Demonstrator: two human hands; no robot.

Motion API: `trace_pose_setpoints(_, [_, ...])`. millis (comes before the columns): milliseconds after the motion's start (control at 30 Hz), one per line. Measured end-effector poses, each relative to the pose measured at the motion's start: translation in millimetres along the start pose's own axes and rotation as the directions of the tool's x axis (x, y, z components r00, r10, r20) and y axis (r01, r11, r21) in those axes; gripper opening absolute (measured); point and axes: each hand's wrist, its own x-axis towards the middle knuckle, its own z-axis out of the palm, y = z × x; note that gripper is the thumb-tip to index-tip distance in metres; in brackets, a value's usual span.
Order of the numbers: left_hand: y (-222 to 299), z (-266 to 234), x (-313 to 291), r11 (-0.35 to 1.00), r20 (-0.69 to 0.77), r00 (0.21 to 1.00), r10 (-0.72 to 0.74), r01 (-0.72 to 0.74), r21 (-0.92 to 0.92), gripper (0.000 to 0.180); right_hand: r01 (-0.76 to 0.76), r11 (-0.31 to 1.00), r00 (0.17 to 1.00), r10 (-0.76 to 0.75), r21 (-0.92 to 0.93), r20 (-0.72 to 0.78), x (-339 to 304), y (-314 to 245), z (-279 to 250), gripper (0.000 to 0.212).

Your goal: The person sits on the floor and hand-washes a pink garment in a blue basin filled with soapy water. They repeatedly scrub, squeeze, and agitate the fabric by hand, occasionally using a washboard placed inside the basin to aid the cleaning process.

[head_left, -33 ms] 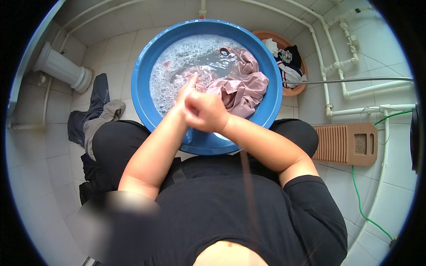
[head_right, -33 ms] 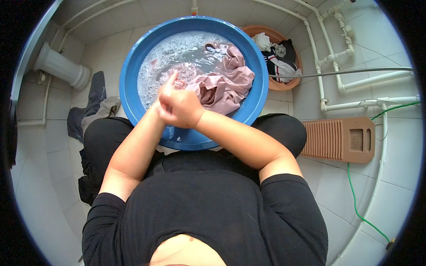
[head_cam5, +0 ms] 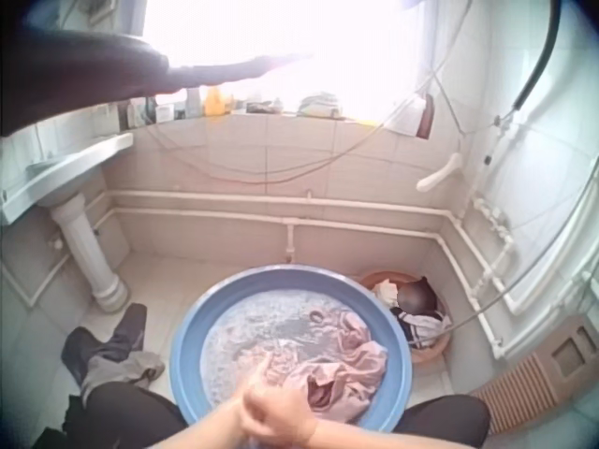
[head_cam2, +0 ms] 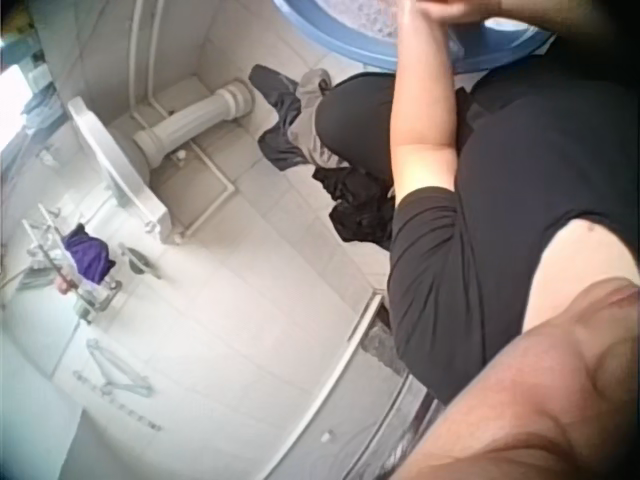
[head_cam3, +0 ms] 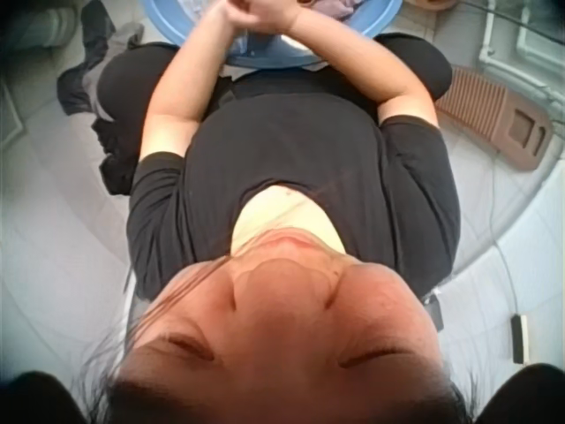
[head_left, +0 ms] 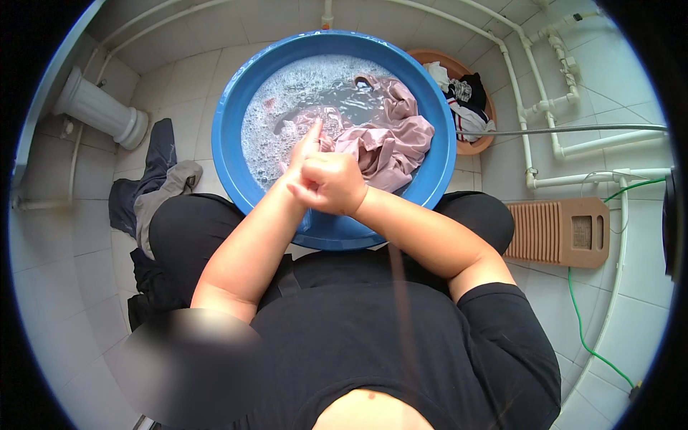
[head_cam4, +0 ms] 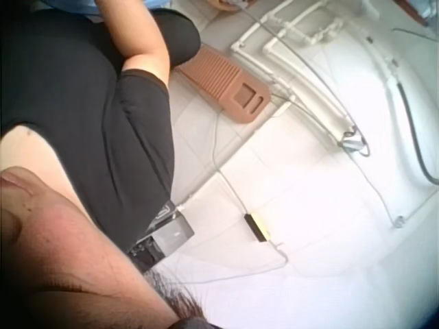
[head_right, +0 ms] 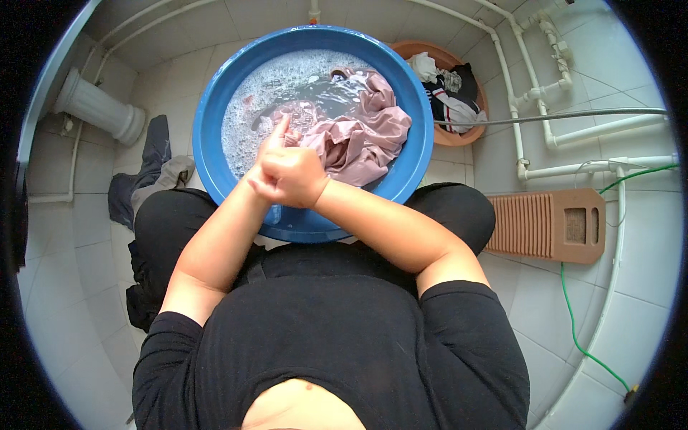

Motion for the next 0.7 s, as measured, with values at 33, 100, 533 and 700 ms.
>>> trace_pose_setpoints(33, [-10, 3, -1, 0.991, 0.14, 0.985, 0.103, -0.091, -0.094, 0.033, -0.077, 0.995, 0.991, 0.069, -0.068, -0.117, -4, 12, 6, 0.026])
trace_pose_setpoints(100, [-11, 43, -24, 0.996, -0.054, 0.998, 0.028, -0.032, -0.081, 0.031, -0.413, 0.911, 0.86, 0.383, -0.019, -0.335, -5, 50, 14, 0.031])
trace_pose_setpoints(533, [-23, 59, -31, 0.993, -0.122, 0.992, 0.009, -0.024, -0.117, 0.034, -0.626, 0.78, 0.756, 0.614, 0.024, -0.228, -2, 42, -4, 0.029])
trace_pose_setpoints(700, [-76, 8, 17, 0.61, 0.407, 0.519, 0.752, -0.315, -0.727, 0.03, -0.243, 0.969, 0.956, 0.246, 0.036, -0.158, -11, -5, 12, 0.027])
